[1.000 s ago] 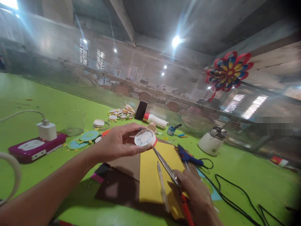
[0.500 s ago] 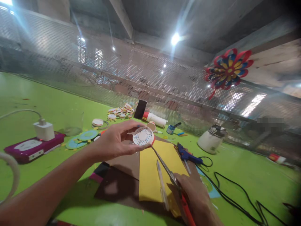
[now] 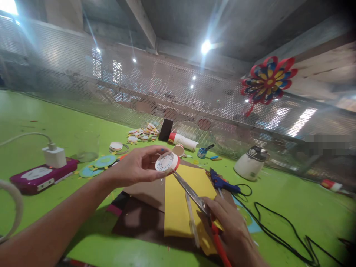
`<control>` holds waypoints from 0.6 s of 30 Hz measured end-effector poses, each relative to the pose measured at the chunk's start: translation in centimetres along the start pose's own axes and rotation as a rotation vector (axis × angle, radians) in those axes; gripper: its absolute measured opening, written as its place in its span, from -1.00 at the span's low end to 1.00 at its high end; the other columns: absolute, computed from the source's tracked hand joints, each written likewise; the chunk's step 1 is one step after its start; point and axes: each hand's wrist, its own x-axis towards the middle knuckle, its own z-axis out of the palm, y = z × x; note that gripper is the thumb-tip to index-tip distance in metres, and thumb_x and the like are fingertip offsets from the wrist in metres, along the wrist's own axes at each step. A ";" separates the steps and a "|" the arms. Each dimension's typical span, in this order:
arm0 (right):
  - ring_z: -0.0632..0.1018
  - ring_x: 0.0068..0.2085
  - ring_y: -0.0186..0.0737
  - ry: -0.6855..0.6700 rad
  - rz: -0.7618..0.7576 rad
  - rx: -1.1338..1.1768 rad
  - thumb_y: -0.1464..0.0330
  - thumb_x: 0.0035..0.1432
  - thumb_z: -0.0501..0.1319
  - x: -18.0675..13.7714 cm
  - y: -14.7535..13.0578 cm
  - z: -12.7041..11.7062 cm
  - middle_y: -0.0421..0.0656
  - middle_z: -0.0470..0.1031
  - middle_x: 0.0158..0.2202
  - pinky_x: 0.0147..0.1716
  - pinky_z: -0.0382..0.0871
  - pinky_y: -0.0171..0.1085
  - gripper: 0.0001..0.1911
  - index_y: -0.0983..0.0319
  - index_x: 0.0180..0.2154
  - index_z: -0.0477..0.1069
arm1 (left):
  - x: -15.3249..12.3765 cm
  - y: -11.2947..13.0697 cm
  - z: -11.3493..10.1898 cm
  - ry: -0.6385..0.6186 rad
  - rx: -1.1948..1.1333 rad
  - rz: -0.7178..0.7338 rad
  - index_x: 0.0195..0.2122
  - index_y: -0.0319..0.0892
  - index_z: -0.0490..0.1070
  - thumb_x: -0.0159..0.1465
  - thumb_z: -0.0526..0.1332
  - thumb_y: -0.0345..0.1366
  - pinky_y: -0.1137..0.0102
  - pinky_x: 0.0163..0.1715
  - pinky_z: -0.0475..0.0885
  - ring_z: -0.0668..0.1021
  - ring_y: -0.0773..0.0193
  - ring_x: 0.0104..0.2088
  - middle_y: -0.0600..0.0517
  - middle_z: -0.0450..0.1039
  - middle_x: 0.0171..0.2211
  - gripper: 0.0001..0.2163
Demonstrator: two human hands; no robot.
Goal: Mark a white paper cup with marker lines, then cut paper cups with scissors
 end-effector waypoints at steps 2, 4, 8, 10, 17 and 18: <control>0.46 -0.32 -0.15 -0.022 0.008 0.000 0.57 0.16 0.11 0.0 0.0 -0.2 -0.13 0.37 -0.32 -0.36 0.34 -0.24 -0.58 0.19 0.06 0.31 | 0.0 -0.1 -0.1 -0.001 -0.024 -0.025 -0.04 -0.18 0.48 0.08 0.42 -0.42 0.34 -0.10 0.56 0.64 0.26 -0.21 -0.01 0.61 -0.20 -0.61; 0.47 -0.32 -0.16 -0.040 0.001 -0.010 0.57 0.16 0.12 0.0 0.1 -0.3 -0.13 0.38 -0.31 -0.36 0.35 -0.25 -0.58 0.17 0.05 0.31 | 0.0 -0.1 -0.1 -0.006 -0.036 -0.042 -0.03 -0.18 0.48 0.08 0.42 -0.42 0.32 -0.10 0.56 0.64 0.24 -0.21 -0.03 0.61 -0.20 -0.60; 0.47 -0.35 -0.18 -0.031 -0.001 -0.035 0.55 0.17 0.13 0.0 0.3 -0.3 -0.16 0.39 -0.33 -0.40 0.35 -0.28 -0.62 0.14 0.01 0.33 | 0.0 0.0 0.0 -0.016 0.001 -0.013 -0.12 -0.20 0.48 0.08 0.42 -0.42 0.41 -0.18 0.56 0.63 0.30 -0.26 0.02 0.58 -0.27 -0.67; 0.48 -0.36 -0.18 -0.034 0.018 -0.047 0.54 0.19 0.13 0.0 0.3 -0.3 -0.17 0.39 -0.33 -0.41 0.35 -0.28 -0.64 0.13 0.01 0.33 | -0.1 0.0 0.0 -0.001 0.045 0.007 -0.14 -0.20 0.47 0.07 0.43 -0.41 0.44 -0.19 0.55 0.62 0.32 -0.27 0.04 0.56 -0.29 -0.69; 0.50 -0.34 -0.17 0.003 -0.005 -0.023 0.52 0.22 0.13 0.1 0.6 -0.2 -0.16 0.42 -0.32 -0.38 0.37 -0.26 -0.67 0.14 0.01 0.33 | 0.0 -0.6 -2.6 0.090 0.190 0.009 -0.02 -0.19 0.47 0.11 0.43 -0.33 0.35 -0.08 0.53 0.62 0.20 -0.14 -0.07 0.59 -0.12 -0.60; 0.50 -0.35 -0.18 0.011 0.001 -0.009 0.51 0.22 0.14 0.0 0.7 -0.1 -0.17 0.42 -0.33 -0.38 0.36 -0.26 -0.67 0.14 0.00 0.33 | 0.0 -0.7 -2.8 0.093 0.166 0.017 0.01 -0.18 0.46 0.12 0.43 -0.32 0.34 -0.07 0.53 0.62 0.19 -0.12 -0.08 0.59 -0.11 -0.59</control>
